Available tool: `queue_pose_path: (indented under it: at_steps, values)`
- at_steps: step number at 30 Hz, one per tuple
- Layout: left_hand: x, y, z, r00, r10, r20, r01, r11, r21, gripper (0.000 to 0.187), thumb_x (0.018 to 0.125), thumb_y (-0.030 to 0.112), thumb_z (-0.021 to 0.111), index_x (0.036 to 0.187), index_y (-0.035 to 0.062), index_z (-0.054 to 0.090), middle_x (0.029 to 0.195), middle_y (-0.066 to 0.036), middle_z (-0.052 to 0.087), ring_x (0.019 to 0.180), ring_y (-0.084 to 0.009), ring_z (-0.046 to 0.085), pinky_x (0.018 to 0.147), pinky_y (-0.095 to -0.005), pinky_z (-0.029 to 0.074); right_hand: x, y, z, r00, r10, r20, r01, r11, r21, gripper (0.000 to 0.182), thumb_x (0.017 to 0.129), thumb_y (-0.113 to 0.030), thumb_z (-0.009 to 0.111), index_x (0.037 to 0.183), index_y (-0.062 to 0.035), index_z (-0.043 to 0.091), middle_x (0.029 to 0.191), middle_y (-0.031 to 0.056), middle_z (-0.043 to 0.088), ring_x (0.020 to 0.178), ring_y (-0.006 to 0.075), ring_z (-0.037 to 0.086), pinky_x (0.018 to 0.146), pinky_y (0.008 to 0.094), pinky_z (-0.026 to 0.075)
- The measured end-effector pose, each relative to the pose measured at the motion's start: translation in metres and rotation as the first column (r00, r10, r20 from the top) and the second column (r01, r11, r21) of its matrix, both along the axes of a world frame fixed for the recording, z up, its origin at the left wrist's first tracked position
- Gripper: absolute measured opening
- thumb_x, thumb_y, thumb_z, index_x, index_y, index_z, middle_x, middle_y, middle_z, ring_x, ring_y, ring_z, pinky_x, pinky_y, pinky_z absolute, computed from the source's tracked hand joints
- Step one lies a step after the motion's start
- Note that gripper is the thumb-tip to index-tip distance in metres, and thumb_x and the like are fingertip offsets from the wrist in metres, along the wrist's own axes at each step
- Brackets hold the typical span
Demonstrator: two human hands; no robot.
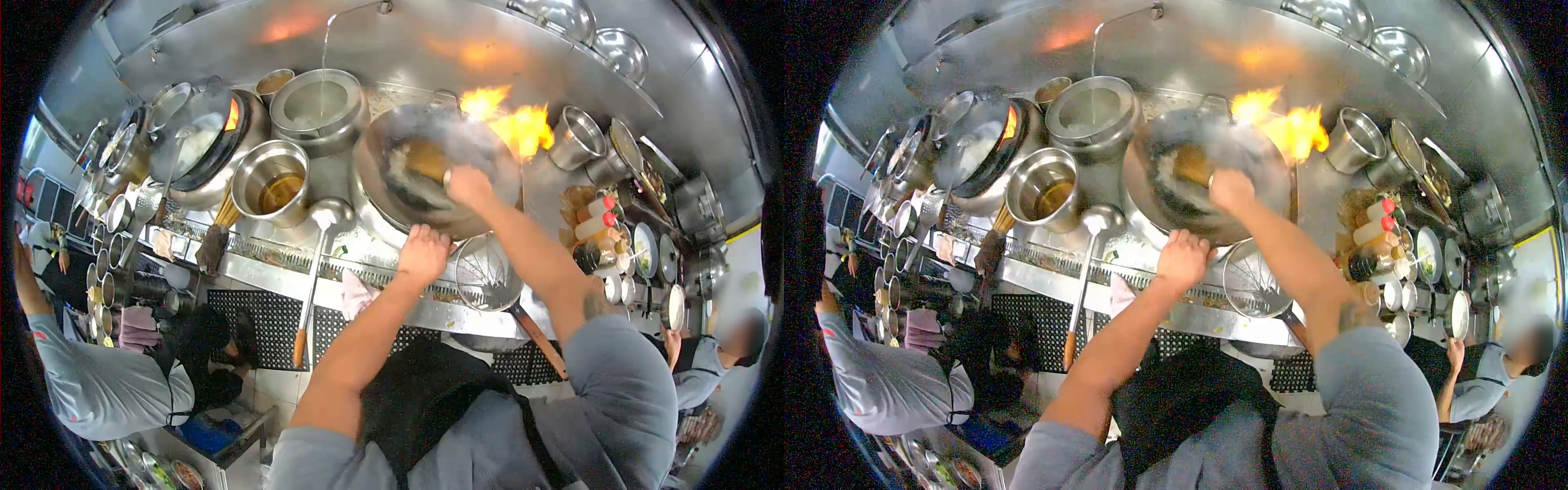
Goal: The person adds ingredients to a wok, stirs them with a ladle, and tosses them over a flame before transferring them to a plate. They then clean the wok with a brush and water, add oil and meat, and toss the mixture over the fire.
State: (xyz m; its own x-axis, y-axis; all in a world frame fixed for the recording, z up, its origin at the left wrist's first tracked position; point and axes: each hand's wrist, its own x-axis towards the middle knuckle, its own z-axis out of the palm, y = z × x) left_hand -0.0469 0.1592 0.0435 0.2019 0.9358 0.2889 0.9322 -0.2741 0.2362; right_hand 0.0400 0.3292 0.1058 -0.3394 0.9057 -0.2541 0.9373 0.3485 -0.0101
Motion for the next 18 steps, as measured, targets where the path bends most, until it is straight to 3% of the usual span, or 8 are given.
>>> queue_pose_path:
  at_steps: [3,6,7,11,14,16,17,18]
  values:
    - [0.002,0.000,-0.001,0.997,0.050,-0.062,-0.051,0.999,-0.015,0.035,0.092,0.037,0.053,0.085,0.0064,0.067,0.086,-0.011,0.067,0.093,-0.0258,0.058,0.087,-0.0397,0.040,0.031,0.026,-0.010,0.999,-0.019,0.046,0.014,0.993,0.115,0.026,0.078,-0.019,0.057,0.090,-0.0042,0.073,0.096,0.0212,0.070,0.089,0.0365,0.069,0.081,0.0458,0.054]
    - [0.006,0.003,-0.006,0.995,0.071,-0.067,-0.070,0.997,0.007,0.034,0.091,0.038,0.054,0.087,0.0067,0.067,0.087,-0.011,0.067,0.094,-0.0261,0.058,0.087,-0.0404,0.040,0.040,-0.035,0.022,0.954,0.190,0.233,-0.198,0.980,0.010,0.025,0.080,-0.013,0.058,0.097,-0.0021,0.073,0.101,0.0203,0.070,0.098,0.0334,0.068,0.085,0.0425,0.054]
    - [0.007,0.004,-0.009,0.994,0.080,-0.071,-0.079,0.997,0.019,0.034,0.091,0.038,0.054,0.087,0.0066,0.067,0.087,-0.011,0.067,0.094,-0.0260,0.058,0.088,-0.0403,0.040,0.034,-0.032,0.023,0.949,0.251,0.189,-0.246,0.968,-0.051,0.025,0.079,-0.014,0.060,0.098,-0.0025,0.072,0.103,0.0184,0.070,0.097,0.0325,0.068,0.084,0.0419,0.055]
    - [0.012,-0.002,-0.007,0.995,0.087,-0.057,-0.088,0.996,-0.015,0.034,0.090,0.038,0.056,0.087,0.0065,0.068,0.091,-0.010,0.067,0.094,-0.0252,0.058,0.087,-0.0403,0.041,0.047,0.045,-0.014,0.996,-0.001,0.086,-0.008,0.994,0.109,0.027,0.077,-0.017,0.061,0.097,-0.0018,0.072,0.104,0.0179,0.070,0.099,0.0334,0.067,0.086,0.0438,0.054]
    - [0.017,-0.003,-0.009,0.990,0.139,-0.026,-0.138,0.990,0.038,0.034,0.091,0.037,0.055,0.087,0.0066,0.068,0.093,-0.010,0.067,0.096,-0.0255,0.057,0.088,-0.0408,0.040,0.057,-0.010,0.037,0.902,0.207,0.378,-0.186,0.978,-0.092,0.028,0.077,-0.017,0.060,0.097,-0.0019,0.072,0.105,0.0177,0.070,0.099,0.0331,0.067,0.086,0.0438,0.054]
    - [0.017,-0.004,-0.005,0.986,0.163,-0.032,-0.163,0.987,-0.003,0.034,0.092,0.037,0.054,0.089,0.0066,0.069,0.093,-0.010,0.067,0.098,-0.0261,0.056,0.090,-0.0409,0.039,0.047,-0.060,0.060,0.925,0.255,0.282,-0.236,0.967,-0.100,0.028,0.078,-0.015,0.059,0.098,-0.0009,0.072,0.107,0.0175,0.069,0.101,0.0326,0.067,0.086,0.0440,0.054]
    - [0.019,-0.004,-0.004,0.985,0.171,-0.037,-0.173,0.984,-0.034,0.034,0.092,0.037,0.054,0.089,0.0065,0.069,0.093,-0.010,0.067,0.099,-0.0263,0.056,0.091,-0.0408,0.039,0.031,-0.070,0.059,0.978,0.133,0.158,-0.126,0.991,-0.054,0.027,0.077,-0.014,0.058,0.096,-0.0006,0.072,0.108,0.0181,0.069,0.101,0.0335,0.067,0.085,0.0431,0.054]
    - [0.020,-0.005,-0.004,0.983,0.178,-0.044,-0.180,0.981,-0.068,0.034,0.092,0.037,0.054,0.089,0.0064,0.069,0.093,-0.010,0.067,0.099,-0.0264,0.056,0.091,-0.0408,0.038,0.023,-0.054,0.048,0.985,0.115,0.131,-0.115,0.993,-0.006,0.027,0.077,-0.014,0.058,0.097,-0.0010,0.072,0.109,0.0180,0.068,0.101,0.0337,0.067,0.085,0.0427,0.055]
